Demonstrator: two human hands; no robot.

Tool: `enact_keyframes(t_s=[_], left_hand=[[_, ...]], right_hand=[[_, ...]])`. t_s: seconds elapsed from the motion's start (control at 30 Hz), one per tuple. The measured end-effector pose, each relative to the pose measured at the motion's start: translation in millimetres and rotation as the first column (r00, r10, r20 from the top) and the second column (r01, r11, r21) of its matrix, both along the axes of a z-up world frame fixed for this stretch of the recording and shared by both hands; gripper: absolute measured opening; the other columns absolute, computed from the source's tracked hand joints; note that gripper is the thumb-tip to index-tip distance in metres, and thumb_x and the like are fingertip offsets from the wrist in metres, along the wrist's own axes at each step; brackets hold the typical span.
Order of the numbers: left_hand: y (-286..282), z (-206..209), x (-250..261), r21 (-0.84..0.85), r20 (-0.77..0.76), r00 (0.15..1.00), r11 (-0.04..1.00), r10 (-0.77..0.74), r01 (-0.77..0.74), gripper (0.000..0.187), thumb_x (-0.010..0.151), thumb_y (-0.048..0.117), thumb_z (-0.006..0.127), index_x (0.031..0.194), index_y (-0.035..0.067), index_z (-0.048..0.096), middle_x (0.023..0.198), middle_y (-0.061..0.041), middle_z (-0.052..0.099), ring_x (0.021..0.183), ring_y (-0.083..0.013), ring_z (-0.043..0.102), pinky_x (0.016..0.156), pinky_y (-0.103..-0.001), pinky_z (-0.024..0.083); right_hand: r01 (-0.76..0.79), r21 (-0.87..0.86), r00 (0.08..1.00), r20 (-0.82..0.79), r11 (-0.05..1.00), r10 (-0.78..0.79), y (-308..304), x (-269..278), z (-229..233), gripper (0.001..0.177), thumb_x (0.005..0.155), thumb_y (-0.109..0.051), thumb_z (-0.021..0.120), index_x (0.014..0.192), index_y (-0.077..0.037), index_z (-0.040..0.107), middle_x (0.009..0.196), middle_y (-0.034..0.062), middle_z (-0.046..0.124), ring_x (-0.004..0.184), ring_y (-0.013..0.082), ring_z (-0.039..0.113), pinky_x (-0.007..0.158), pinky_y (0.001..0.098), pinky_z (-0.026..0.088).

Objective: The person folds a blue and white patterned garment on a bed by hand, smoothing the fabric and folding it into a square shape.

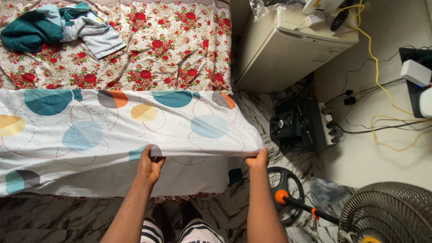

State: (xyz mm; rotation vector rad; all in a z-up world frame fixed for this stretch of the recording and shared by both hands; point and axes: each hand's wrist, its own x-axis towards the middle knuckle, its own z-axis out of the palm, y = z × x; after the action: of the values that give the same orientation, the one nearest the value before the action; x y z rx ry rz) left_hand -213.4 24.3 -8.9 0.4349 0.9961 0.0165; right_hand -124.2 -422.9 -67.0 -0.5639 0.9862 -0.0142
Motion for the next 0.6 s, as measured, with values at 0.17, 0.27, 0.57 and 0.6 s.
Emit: enact_keyframes(t_s=[0.17,0.27,0.57,0.6], left_hand=[[16.8,-28.3,-24.3,0.052,0.007,0.994,0.993,0.108,-0.108,0.045,0.105,0.035,0.056,0.137,0.003,0.053,0.137,-0.014,0.059,0.121,-0.0307,0.063,0.103,-0.049,0.059],[18.5,-16.9,-39.2,0.06,0.022,0.994,0.992,0.11,-0.112,0.044,0.105,0.036,0.057,0.137,0.006,0.052,0.134,-0.013,0.06,0.115,-0.0294,0.066,0.095,-0.046,0.06],[37.8,21.4,-88.7,0.014,0.062,0.992,0.994,0.111,-0.112,0.044,0.106,0.032,0.057,0.137,0.002,0.049,0.136,-0.017,0.061,0.116,-0.0347,0.067,0.097,-0.05,0.063],[39.7,21.6,-93.5,0.013,0.063,0.992,0.994,0.11,-0.111,0.044,0.106,0.032,0.057,0.137,0.002,0.049,0.136,-0.017,0.061,0.116,-0.0347,0.067,0.097,-0.05,0.063]], right_hand=[[0.082,-0.083,0.996,0.044,0.993,-0.079,-18.5,-32.2,26.4,0.053,0.105,-0.047,0.043,0.141,-0.011,0.056,0.143,0.0104,0.061,0.13,0.0308,0.059,0.108,0.0518,0.048],[0.077,-0.107,0.992,0.111,0.991,-0.065,-19.0,-54.5,39.7,0.049,0.104,-0.042,0.055,0.139,-0.008,0.058,0.143,0.0118,0.063,0.129,0.031,0.06,0.107,0.0488,0.05],[0.084,-0.123,0.989,0.133,0.989,-0.068,-17.0,-104.3,70.4,0.046,0.102,-0.044,0.046,0.133,-0.014,0.061,0.134,0.0093,0.067,0.12,0.0324,0.065,0.097,0.0529,0.055],[0.076,-0.139,0.986,0.159,0.987,-0.054,-19.4,-110.3,74.0,0.047,0.104,-0.045,0.045,0.133,-0.012,0.061,0.135,0.0102,0.067,0.122,0.0328,0.065,0.098,0.0533,0.055]])
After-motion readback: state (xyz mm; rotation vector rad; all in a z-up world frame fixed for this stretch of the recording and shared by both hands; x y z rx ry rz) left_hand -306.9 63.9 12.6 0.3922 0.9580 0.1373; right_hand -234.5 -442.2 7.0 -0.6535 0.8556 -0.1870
